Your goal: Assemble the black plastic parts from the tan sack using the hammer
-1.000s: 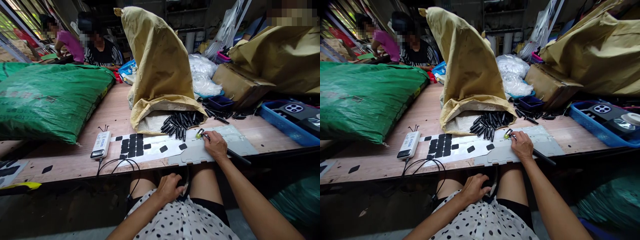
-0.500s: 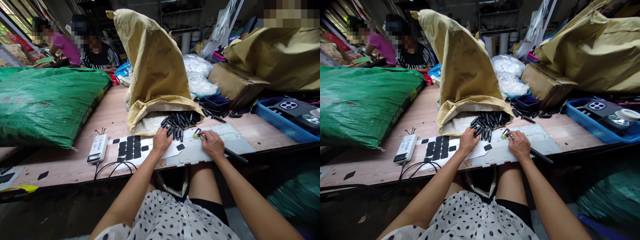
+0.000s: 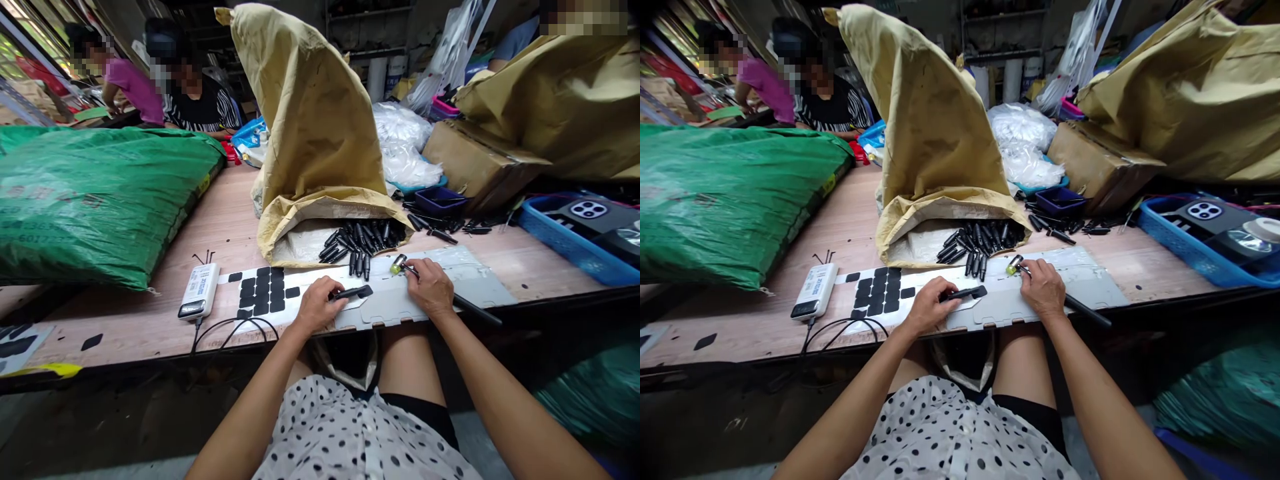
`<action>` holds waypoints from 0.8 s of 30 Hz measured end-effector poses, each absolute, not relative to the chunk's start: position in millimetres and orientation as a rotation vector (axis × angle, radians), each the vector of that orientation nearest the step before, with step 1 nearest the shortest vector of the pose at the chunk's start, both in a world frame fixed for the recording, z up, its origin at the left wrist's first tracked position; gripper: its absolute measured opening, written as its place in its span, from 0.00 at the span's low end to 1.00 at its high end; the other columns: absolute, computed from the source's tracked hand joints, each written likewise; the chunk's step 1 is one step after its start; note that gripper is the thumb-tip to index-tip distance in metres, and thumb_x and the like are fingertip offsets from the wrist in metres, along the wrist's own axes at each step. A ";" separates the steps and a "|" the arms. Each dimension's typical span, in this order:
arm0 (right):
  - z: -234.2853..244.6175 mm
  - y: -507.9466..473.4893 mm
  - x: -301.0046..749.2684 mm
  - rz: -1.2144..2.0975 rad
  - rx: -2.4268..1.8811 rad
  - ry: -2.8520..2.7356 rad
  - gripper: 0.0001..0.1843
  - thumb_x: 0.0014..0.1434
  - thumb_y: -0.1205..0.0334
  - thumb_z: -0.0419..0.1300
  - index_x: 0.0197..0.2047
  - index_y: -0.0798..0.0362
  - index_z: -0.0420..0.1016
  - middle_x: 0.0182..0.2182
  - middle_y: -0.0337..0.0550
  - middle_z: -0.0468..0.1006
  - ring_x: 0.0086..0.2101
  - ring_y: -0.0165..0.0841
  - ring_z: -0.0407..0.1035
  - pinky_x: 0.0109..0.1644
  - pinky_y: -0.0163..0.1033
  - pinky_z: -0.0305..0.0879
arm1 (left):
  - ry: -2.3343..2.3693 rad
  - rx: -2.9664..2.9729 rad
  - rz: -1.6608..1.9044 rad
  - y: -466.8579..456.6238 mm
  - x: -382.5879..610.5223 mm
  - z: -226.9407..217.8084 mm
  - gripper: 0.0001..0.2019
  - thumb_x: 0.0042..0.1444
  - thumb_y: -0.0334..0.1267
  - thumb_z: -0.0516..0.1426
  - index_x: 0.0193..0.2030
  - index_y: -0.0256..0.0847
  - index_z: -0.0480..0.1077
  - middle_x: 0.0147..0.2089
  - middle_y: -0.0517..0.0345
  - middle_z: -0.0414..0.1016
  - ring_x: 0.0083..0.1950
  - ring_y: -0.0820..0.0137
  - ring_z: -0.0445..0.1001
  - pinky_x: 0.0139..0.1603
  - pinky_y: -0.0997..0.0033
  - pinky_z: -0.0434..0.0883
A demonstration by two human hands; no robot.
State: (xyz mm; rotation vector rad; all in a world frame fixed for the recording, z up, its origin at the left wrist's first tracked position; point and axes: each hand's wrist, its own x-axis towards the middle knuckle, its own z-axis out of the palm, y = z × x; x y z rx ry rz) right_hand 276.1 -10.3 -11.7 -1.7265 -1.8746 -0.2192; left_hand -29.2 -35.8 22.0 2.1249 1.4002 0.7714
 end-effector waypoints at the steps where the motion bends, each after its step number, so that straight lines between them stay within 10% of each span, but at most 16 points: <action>1: -12.2 -10.2 276.5 -0.218 -1.728 -1.875 0.11 0.61 0.62 0.56 0.46 0.49 0.76 0.39 0.46 0.77 0.41 0.42 0.67 0.45 0.43 0.60 | 1.375 2.134 0.757 -37.1 -29.6 19.5 0.06 0.55 0.35 0.65 0.40 0.43 0.75 0.39 0.59 0.76 0.43 0.66 0.72 0.47 0.67 0.68; 24: 42.4 -62.5 177.1 0.345 -1.174 -2.081 0.14 0.69 0.63 0.53 0.53 0.46 0.76 0.40 0.45 0.80 0.42 0.38 0.75 0.48 0.43 0.71 | 1.362 2.026 0.820 -33.2 -30.5 4.3 0.07 0.53 0.36 0.67 0.39 0.43 0.79 0.36 0.59 0.76 0.43 0.66 0.72 0.46 0.66 0.67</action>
